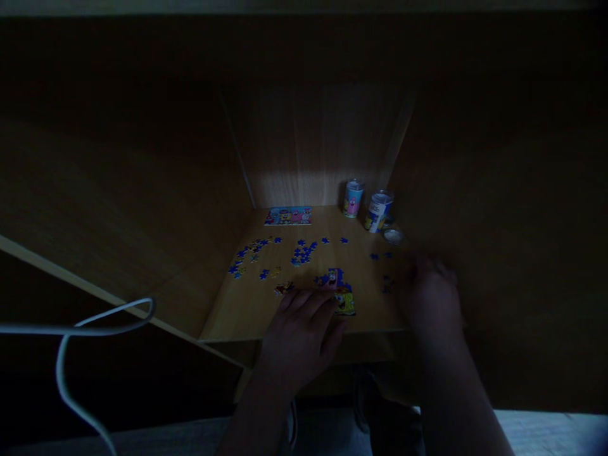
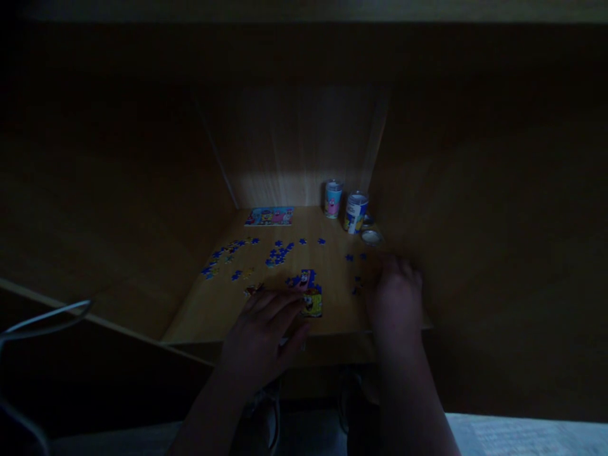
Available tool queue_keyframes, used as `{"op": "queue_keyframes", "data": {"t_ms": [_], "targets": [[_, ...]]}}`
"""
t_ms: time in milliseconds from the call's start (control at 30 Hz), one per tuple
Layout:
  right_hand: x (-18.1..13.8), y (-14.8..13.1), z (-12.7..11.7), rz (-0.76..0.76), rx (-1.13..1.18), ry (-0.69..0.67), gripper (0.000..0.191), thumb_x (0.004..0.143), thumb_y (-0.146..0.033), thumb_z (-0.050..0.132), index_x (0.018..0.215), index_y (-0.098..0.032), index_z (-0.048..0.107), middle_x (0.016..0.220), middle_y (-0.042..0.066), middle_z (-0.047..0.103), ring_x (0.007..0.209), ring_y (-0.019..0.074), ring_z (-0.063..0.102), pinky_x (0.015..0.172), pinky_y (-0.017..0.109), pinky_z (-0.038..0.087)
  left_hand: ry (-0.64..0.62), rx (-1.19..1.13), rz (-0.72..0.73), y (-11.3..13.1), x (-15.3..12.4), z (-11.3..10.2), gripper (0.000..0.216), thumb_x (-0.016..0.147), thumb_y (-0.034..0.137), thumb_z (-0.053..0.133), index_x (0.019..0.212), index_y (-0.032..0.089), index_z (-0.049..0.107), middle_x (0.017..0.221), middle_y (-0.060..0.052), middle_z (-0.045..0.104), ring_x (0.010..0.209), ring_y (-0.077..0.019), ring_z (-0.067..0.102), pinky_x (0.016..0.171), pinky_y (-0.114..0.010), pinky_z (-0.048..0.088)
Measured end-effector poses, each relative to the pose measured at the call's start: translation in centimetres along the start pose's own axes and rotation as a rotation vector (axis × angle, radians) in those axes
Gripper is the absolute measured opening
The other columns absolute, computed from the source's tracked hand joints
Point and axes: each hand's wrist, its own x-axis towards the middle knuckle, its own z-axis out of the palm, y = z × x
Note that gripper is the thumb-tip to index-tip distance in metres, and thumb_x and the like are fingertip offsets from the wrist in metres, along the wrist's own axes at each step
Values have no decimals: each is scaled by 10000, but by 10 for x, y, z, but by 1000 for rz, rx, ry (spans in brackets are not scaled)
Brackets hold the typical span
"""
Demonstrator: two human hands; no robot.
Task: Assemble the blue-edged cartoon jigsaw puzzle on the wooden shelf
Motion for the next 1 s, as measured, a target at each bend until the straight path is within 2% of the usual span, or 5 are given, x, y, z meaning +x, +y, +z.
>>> {"op": "queue_keyframes", "data": {"t_ms": [333, 433, 600, 833, 1000], "targets": [[-4, -10, 24, -222, 43, -163, 400, 1127, -331, 465, 1383, -188, 737, 1458, 154, 743, 1456, 383, 561, 1203, 583, 454, -8, 22, -4, 0, 0, -1, 269, 1042, 327, 724, 1286, 222, 763, 1391, -85, 799, 1245, -305, 744, 1157, -570, 540], [-1, -13, 22, -258, 96, -192, 356, 1122, -316, 480, 1267, -195, 782, 1325, 143, 800, 1390, 354, 622, 1190, 544, 474, -4, 14, -4, 1, 0, -1, 256, 1035, 322, 727, 1267, 222, 770, 1379, -93, 804, 1232, -308, 747, 1133, -566, 555], [5, -17, 17, -311, 207, -243, 217, 1068, -319, 604, 970, -236, 777, 1019, 104, 809, 1038, 298, 721, 993, 449, 548, -8, 21, -10, 0, 0, 0, 279, 1037, 341, 730, 1292, 231, 757, 1400, -80, 796, 1237, -310, 744, 1170, -585, 526], [2, -21, 23, -222, 46, -177, 264, 1044, -464, 685, 1023, -211, 756, 1134, 160, 774, 1108, 357, 657, 1002, 502, 531, -10, 5, -7, 1, 2, -2, 245, 1047, 311, 703, 1273, 235, 760, 1397, -85, 797, 1245, -309, 747, 1139, -570, 547], [2, -25, 25, -246, 59, -209, 173, 1038, -364, 677, 1018, -215, 764, 1101, 143, 759, 1112, 346, 644, 1010, 492, 526, -27, -10, -21, 1, 1, -3, 245, 1048, 314, 707, 1274, 229, 750, 1422, -75, 788, 1282, -312, 731, 1166, -574, 525]]}}
